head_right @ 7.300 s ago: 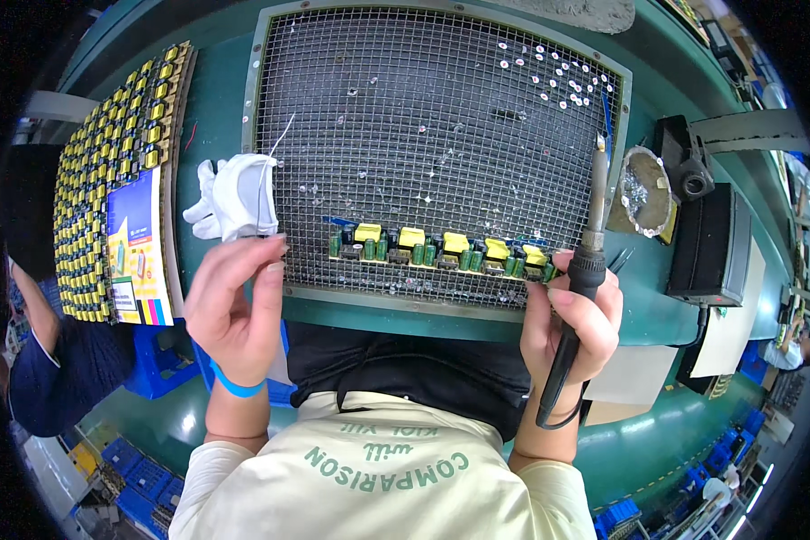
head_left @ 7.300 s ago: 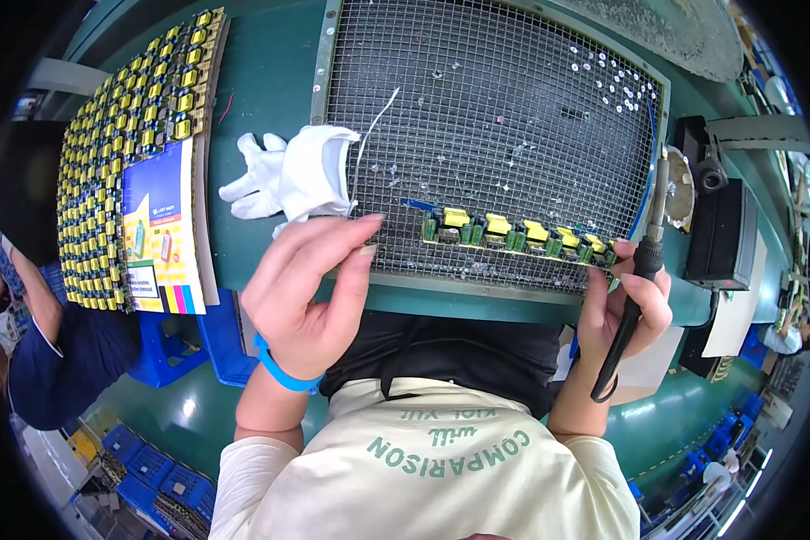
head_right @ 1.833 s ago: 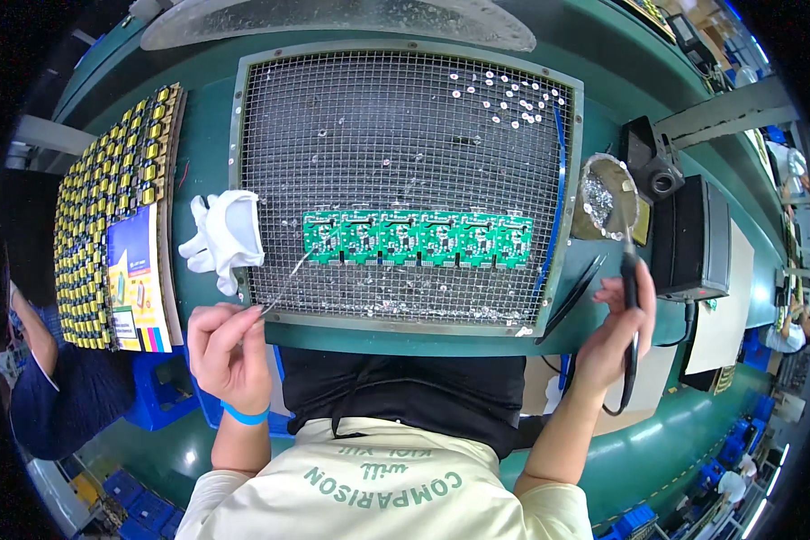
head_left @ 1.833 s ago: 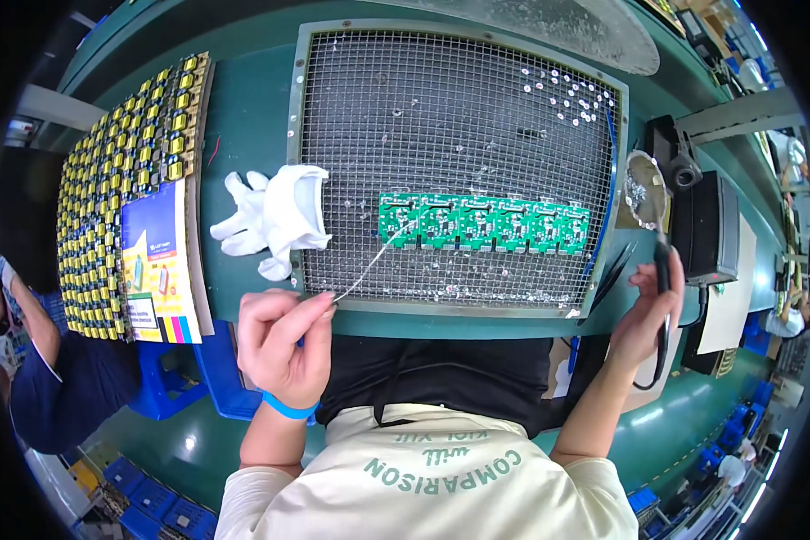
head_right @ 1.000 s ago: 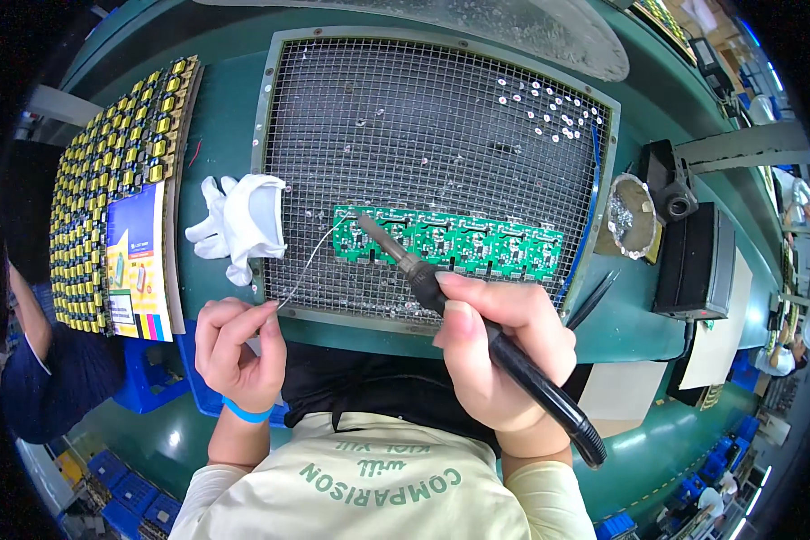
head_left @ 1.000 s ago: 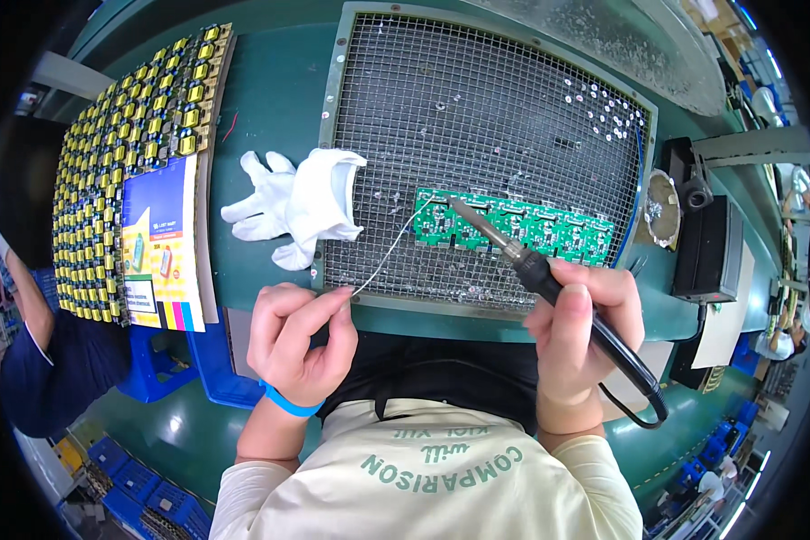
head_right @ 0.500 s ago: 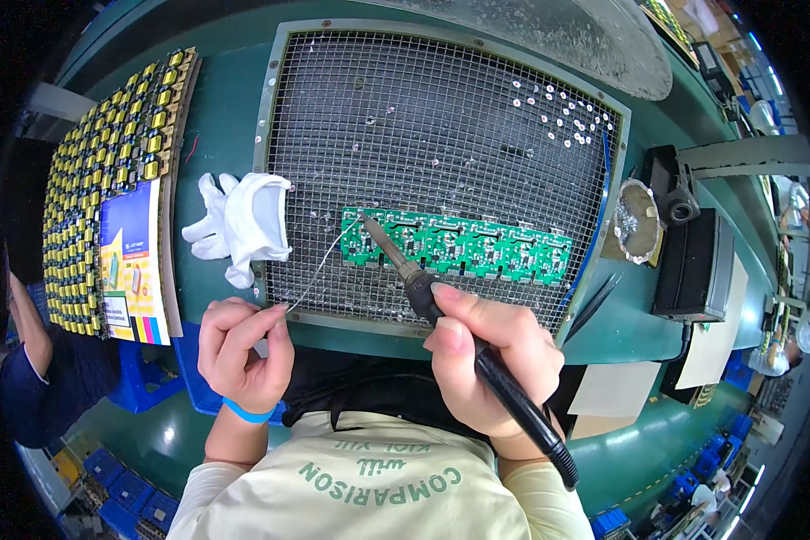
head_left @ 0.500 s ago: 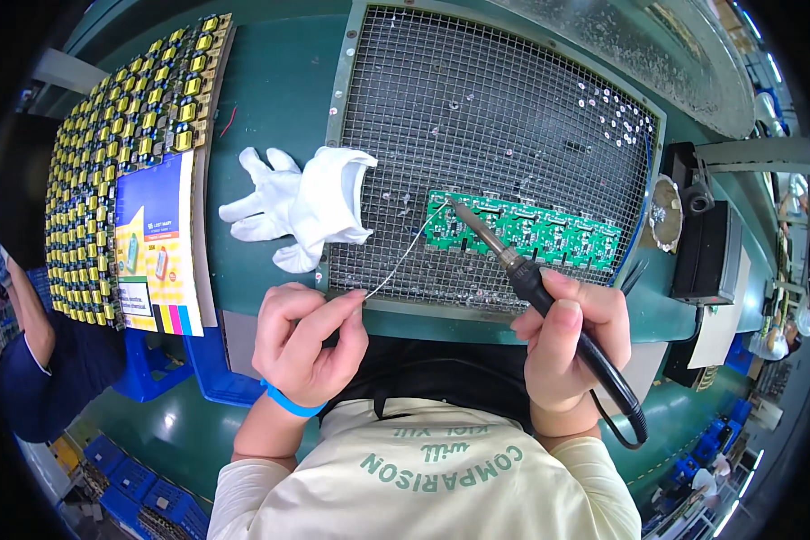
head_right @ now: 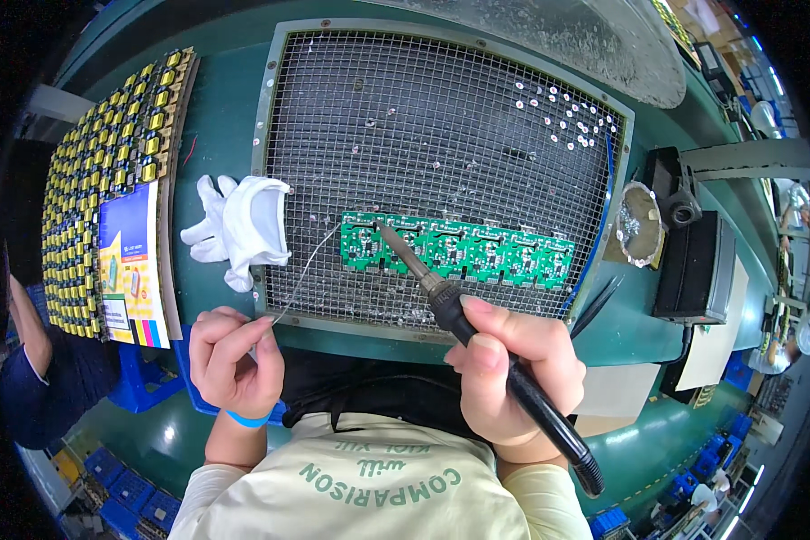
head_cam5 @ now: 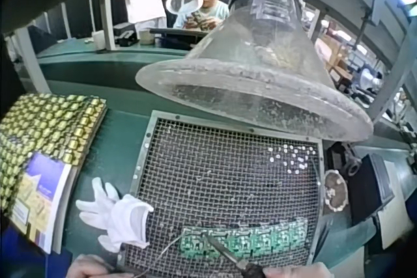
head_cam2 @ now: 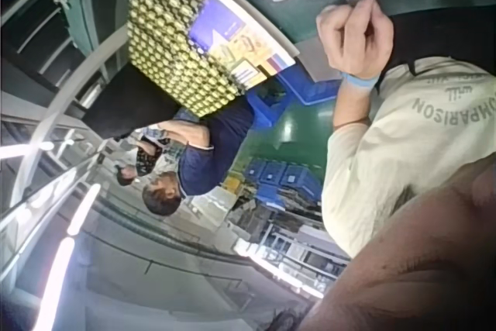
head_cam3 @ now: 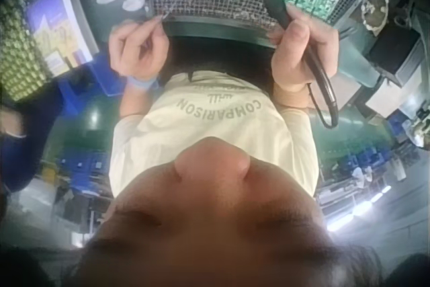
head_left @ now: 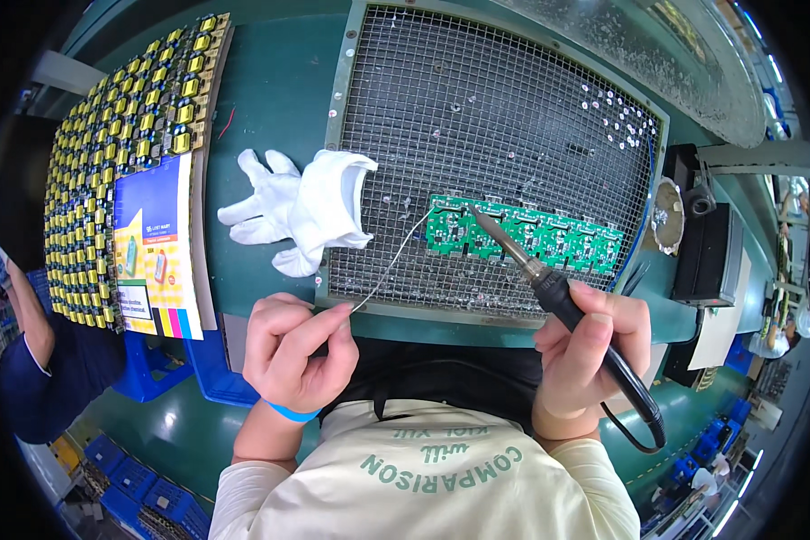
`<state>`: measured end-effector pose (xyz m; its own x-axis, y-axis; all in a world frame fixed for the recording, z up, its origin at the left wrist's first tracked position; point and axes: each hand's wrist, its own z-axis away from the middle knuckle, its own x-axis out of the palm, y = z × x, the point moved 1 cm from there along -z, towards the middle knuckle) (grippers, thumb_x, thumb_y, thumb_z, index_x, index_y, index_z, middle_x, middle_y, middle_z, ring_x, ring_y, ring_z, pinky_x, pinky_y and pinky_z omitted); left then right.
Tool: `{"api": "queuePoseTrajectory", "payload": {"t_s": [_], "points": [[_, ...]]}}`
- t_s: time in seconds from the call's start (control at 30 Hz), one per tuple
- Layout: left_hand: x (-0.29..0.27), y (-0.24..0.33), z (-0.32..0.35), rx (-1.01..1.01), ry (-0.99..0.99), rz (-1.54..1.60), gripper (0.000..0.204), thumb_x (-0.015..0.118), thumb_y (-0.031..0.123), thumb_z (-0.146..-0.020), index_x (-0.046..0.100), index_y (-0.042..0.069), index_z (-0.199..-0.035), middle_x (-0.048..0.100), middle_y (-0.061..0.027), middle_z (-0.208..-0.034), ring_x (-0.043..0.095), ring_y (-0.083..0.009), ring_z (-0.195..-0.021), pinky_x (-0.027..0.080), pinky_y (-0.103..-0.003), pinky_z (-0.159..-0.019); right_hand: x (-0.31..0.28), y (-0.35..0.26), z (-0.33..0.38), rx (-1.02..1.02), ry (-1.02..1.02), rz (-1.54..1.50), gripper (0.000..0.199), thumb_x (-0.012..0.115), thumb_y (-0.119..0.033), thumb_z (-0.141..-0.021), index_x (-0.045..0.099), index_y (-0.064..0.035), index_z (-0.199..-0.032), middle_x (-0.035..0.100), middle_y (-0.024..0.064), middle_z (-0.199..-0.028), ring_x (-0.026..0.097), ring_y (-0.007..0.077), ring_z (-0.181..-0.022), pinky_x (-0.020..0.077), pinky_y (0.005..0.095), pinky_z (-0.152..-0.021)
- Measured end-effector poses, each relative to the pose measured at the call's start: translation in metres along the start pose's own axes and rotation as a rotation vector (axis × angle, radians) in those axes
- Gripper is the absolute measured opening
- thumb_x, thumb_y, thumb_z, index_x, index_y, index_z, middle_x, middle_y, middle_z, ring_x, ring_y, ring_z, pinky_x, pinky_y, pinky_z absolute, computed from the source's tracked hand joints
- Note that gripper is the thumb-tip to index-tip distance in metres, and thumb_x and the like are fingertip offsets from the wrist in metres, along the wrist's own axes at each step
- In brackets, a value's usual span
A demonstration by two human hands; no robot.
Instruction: Soldering electronic components onto a printed circuit board at a manual assembly station.
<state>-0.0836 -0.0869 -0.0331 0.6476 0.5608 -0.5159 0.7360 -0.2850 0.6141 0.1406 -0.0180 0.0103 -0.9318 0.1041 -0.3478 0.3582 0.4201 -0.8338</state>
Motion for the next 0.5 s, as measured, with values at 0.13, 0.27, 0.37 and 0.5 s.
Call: {"api": "queuePoseTrajectory", "payload": {"t_s": [0.13,0.27,0.37,0.5], "points": [[0.0018,-0.0002,-0.0002,0.013,-0.012,0.001,0.028,0.071,-0.006,-0.062,0.072,0.006,-0.088,0.047,-0.0029,-0.076,0.049,-0.0187,-0.063,0.044,-0.029,-0.056,0.0003,0.0015,-0.0022,0.019,-0.003,-0.022,0.031,0.049,-0.025,-0.099,0.053,0.0055,-0.093,0.050,0.0046,-0.054,0.046,0.0081,-0.041,0.0362,0.0193,-0.041],[0.0062,-0.0001,-0.0025,0.022,-0.025,0.003,0.028,0.071,-0.007,-0.062,0.072,0.006,-0.088,0.048,-0.0028,-0.075,0.049,-0.0185,-0.062,0.044,-0.029,-0.056,0.0032,0.0022,-0.0026,0.017,-0.012,-0.033,0.031,0.049,-0.025,-0.099,0.054,0.0053,-0.092,0.051,0.0046,-0.054,0.046,0.0078,-0.041,0.0352,0.0192,-0.041],[0.0073,0.0012,-0.0041,0.024,-0.029,0.002,0.029,0.072,-0.007,-0.062,0.072,0.006,-0.088,0.048,-0.0027,-0.075,0.049,-0.0184,-0.062,0.044,-0.029,-0.056,0.0044,0.0012,-0.0034,0.037,-0.018,-0.056,0.031,0.050,-0.024,-0.099,0.054,0.0050,-0.092,0.052,0.0046,-0.055,0.046,0.0074,-0.041,0.0346,0.0188,-0.041],[0.0078,0.0022,-0.0048,0.003,-0.041,0.013,0.029,0.072,-0.007,-0.062,0.072,0.006,-0.088,0.048,-0.0027,-0.074,0.048,-0.0183,-0.062,0.044,-0.029,-0.056,0.0051,-0.0001,-0.0052,0.062,-0.020,-0.034,0.030,0.050,-0.024,-0.098,0.055,0.0046,-0.091,0.053,0.0048,-0.055,0.046,0.0070,-0.041,0.0339,0.0184,-0.041]]}}
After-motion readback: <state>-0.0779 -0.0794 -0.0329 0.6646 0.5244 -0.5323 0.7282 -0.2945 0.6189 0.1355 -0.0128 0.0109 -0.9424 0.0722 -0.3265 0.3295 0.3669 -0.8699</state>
